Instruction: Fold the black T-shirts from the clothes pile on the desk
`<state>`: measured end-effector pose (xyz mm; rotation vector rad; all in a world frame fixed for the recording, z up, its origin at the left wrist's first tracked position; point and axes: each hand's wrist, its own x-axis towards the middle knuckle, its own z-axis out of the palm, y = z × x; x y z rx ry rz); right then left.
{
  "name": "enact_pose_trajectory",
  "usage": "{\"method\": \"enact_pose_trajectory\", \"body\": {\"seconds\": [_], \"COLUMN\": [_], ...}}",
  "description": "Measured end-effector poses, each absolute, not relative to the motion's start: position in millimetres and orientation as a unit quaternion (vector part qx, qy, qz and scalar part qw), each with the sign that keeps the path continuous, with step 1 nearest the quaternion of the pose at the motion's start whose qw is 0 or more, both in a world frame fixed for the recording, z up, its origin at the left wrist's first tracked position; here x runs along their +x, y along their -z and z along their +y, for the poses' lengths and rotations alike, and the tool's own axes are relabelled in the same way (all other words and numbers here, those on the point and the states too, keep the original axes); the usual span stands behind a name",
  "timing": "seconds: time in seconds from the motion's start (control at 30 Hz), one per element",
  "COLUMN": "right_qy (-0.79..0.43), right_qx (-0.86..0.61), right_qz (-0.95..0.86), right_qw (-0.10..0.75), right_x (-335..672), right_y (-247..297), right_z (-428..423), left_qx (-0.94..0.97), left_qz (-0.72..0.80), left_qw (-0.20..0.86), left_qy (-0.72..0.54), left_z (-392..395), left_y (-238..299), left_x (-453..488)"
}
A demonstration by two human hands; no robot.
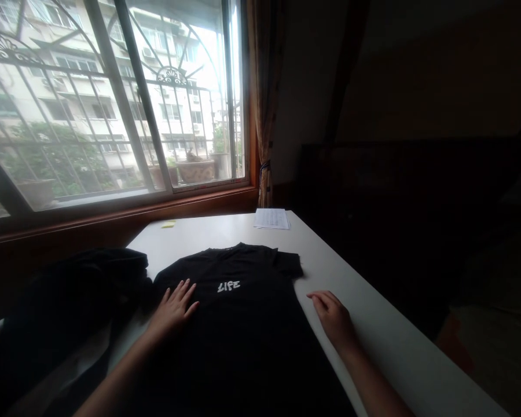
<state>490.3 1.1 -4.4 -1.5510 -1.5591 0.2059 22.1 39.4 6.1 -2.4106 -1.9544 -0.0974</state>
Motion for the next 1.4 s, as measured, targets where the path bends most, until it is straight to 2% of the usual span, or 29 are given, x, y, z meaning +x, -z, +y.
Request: {"method": "enact_pose_trajectory", "body": {"seconds": [0.43,0.83,1.0,1.4], "right_qy": [-0.086,-0.1,-0.131,-0.154], "right_qx": [-0.631,-0.579,-0.574,-0.565], "right_qz": [-0.629,-0.692,-0.712,-0.702], "right_qw": [0.447,0.419,0.382,0.405], "right_x": [485,476,477,474], "right_y": [3,-1,-6,-13], "right_z": [3,-2,-13,-19], "left_qx": [-0.776,-0.802,-0.814,-0.81], "left_qz": [-0.63,-0.578,-0.565,-0.579], "left_qw": [0.011,0.042,0.028,-0.005], "left_qy": [0.03,0.143,0.13,0.094], "left_z": [41,43,40,31], "left_y": [-4,10,13,0], "left_x": [20,5,4,10]}}
